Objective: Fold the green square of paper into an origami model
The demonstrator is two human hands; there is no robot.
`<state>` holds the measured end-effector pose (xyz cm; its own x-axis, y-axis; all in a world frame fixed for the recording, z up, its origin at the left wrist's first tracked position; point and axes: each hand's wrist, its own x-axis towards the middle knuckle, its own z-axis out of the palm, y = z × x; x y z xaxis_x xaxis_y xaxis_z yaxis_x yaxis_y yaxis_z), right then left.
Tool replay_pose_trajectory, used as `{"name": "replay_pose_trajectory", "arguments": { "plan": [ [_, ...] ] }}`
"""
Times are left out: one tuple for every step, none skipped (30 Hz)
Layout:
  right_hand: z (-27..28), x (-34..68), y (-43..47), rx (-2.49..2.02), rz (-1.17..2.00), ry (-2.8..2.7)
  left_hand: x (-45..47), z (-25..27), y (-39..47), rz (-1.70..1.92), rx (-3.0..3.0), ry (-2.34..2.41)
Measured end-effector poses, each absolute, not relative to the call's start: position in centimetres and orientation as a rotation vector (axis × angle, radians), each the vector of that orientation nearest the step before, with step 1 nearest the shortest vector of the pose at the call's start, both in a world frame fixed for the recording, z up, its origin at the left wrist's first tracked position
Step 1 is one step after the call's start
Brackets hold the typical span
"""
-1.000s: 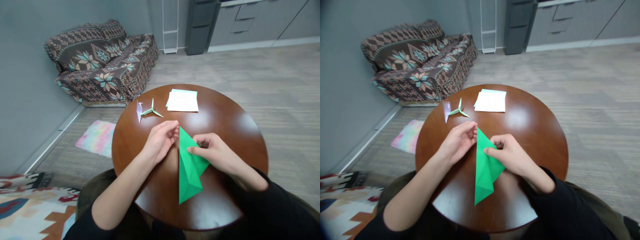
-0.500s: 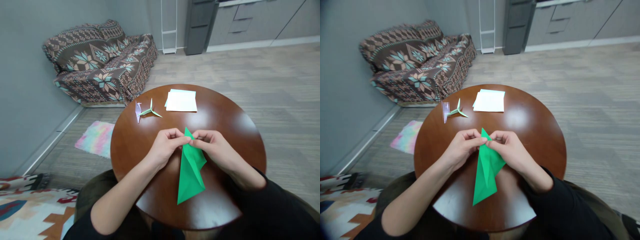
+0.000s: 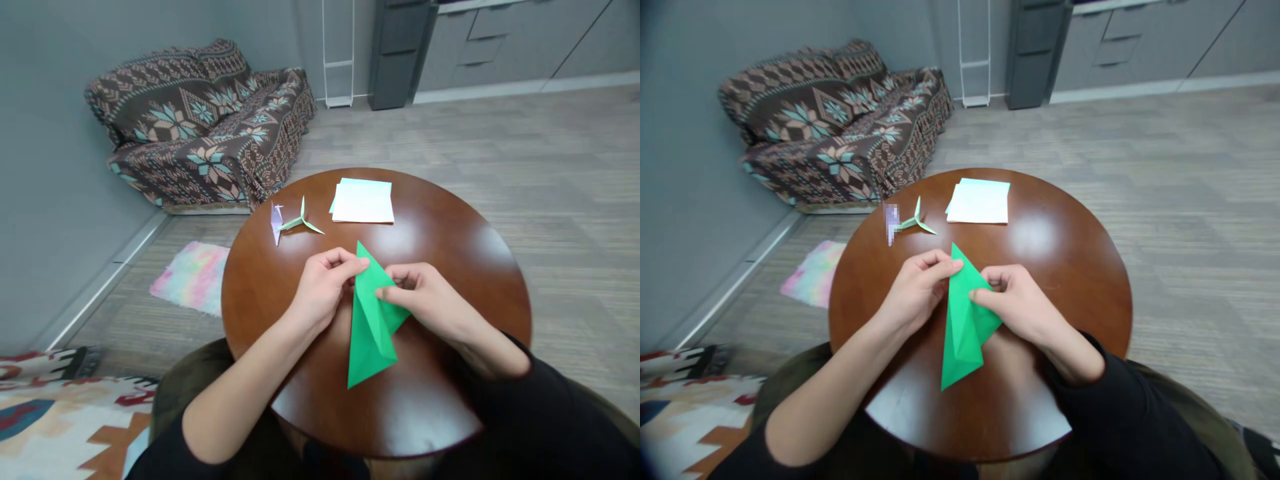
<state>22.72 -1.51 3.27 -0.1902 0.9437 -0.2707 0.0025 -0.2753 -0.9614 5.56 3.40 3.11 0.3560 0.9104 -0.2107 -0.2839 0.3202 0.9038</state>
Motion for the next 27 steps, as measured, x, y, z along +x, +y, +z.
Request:
{"name": "replay_pose_trajectory", "arguments": {
  "plan": [
    [3.23,22.72,-1.5,-1.293,1.579,-1.188,5.56,3.17,3.46,0.926,0.886,0.844],
    [3.19,22.72,-1.48,-1.288,1.585,-1.189,5.57,3.21,3.5,0.924,0.875,0.837],
    [3.15,22.72,-1.47,-1.283,1.592,-1.188,5.57,3.24,3.55,0.919,0.87,0.832],
    [3.12,22.72,-1.45,-1.277,1.598,-1.188,5.56,3.25,3.59,0.914,0.873,0.828],
    [3.08,22.72,-1.44,-1.271,1.604,-1.187,5.54,3.23,3.62,0.907,0.885,0.827],
    [3.06,22.73,-1.42,-1.269,1.605,-1.188,5.52,3.19,3.66,0.898,0.901,0.829],
    [3.03,22.75,-1.41,-1.27,1.597,-1.191,5.49,3.14,3.67,0.884,0.92,0.833],
    [3.01,22.77,-1.4,-1.275,1.58,-1.198,5.47,3.08,3.68,0.869,0.936,0.836],
    [3.0,22.78,-1.4,-1.282,1.551,-1.209,5.46,3.03,3.66,0.851,0.946,0.836],
    [2.99,22.8,-1.39,-1.289,1.515,-1.222,5.46,2.98,3.63,0.833,0.951,0.831],
    [2.99,22.8,-1.39,-1.295,1.478,-1.235,5.47,2.96,3.57,0.817,0.949,0.823],
    [3.0,22.79,-1.4,-1.298,1.446,-1.243,5.49,2.95,3.49,0.807,0.945,0.814],
    [3.01,22.77,-1.4,-1.298,1.427,-1.245,5.53,2.96,3.39,0.799,0.94,0.806],
    [3.03,22.73,-1.41,-1.295,1.42,-1.244,5.58,3.0,3.29,0.795,0.934,0.802],
    [3.05,22.68,-1.43,-1.289,1.423,-1.24,5.64,3.05,3.17,0.792,0.925,0.802],
    [3.07,22.63,-1.44,-1.283,1.432,-1.236,5.7,3.13,3.06,0.789,0.912,0.804],
    [3.08,22.57,-1.45,-1.276,1.441,-1.232,5.77,3.23,2.95,0.786,0.895,0.806],
    [3.09,22.52,-1.46,-1.273,1.444,-1.233,5.83,3.33,2.87,0.783,0.875,0.805],
    [3.1,22.48,-1.46,-1.273,1.442,-1.237,5.88,3.45,2.8,0.78,0.852,0.8],
    [3.1,22.45,-1.47,-1.276,1.436,-1.244,5.93,3.56,2.76,0.779,0.83,0.794],
    [3.09,22.43,-1.47,-1.279,1.433,-1.252,5.95,3.65,2.76,0.781,0.813,0.788],
    [3.08,22.42,-1.48,-1.281,1.437,-1.265,5.96,3.71,2.8,0.789,0.801,0.785],
    [3.06,22.41,-1.49,-1.283,1.446,-1.278,5.95,3.74,2.86,0.801,0.792,0.784],
    [3.04,22.41,-1.5,-1.288,1.459,-1.29,5.92,3.74,2.95,0.814,0.786,0.781],
    [3.02,22.41,-1.51,-1.292,1.472,-1.299,5.88,3.69,3.06,0.826,0.783,0.777],
    [3.0,22.42,-1.52,-1.296,1.484,-1.307,5.84,3.61,3.17,0.836,0.781,0.772],
    [2.98,22.43,-1.54,-1.3,1.492,-1.311,5.79,3.51,3.28,0.846,0.778,0.766]
  ]
}}
